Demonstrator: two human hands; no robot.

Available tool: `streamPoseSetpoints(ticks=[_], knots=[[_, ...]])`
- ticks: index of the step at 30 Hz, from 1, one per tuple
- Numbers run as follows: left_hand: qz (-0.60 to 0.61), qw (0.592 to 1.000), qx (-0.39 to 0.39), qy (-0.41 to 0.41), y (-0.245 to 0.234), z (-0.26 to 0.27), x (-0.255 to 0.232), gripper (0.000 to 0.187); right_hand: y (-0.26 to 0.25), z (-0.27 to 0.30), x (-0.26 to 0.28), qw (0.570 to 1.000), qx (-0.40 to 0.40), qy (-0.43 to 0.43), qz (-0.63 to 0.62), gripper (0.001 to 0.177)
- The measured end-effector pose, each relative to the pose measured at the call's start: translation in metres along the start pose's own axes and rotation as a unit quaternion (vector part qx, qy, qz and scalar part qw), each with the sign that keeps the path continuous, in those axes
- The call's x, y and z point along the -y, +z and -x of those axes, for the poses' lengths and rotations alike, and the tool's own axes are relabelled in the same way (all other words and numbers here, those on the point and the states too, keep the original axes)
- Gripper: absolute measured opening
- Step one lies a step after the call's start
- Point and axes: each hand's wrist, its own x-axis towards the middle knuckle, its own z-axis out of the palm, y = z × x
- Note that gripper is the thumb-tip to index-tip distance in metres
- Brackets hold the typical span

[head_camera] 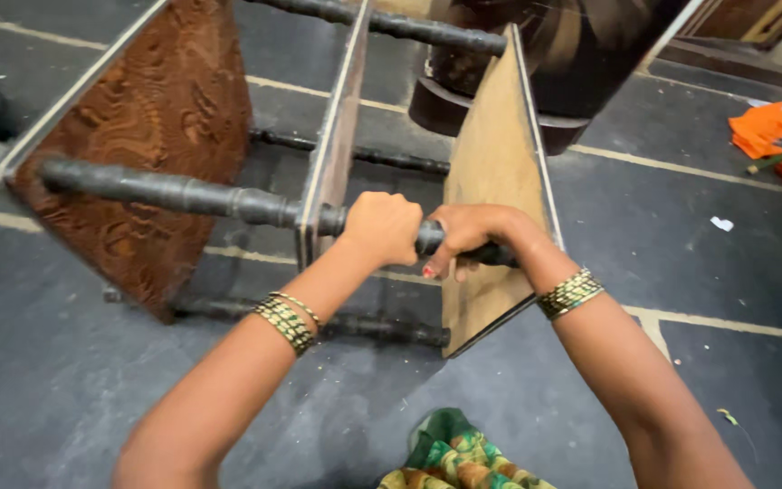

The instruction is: The person assembles a small wooden table by inserting and tightening black cylindrical legs into holes on the tabletop. They rotate the table to access each corner and secure the legs by hand.

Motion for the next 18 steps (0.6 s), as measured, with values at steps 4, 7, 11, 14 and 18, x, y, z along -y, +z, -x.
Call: streamPoseSetpoints(ticks=[4,7,11,14,18], knots=[[0.002,1.000,-0.007,-0.014,0.007,0.001,0.001,0.021,0.009,-0.001,-0.009,0.986,-0.127,-0.068,0.087,0.040],[-0.005,0.999,-0.033,-0.018,0.018,0.002,-0.001,0.017,0.016,0.004,-0.009,0.976,-0.169,-0.048,0.131,0.037],[-0.020,0.996,-0.086,-0.010,0.025,0.004,0.001,0.017,0.027,0.012,0.003,0.928,-0.285,-0.096,0.222,0.037],[-0.026,0.991,-0.130,0.007,0.034,0.005,0.002,0.011,0.035,0.020,0.005,0.920,-0.324,-0.034,0.217,0.035],[-0.053,0.978,-0.200,0.022,0.041,0.006,0.001,0.010,0.040,0.026,0.007,0.905,-0.358,-0.030,0.228,0.044]])
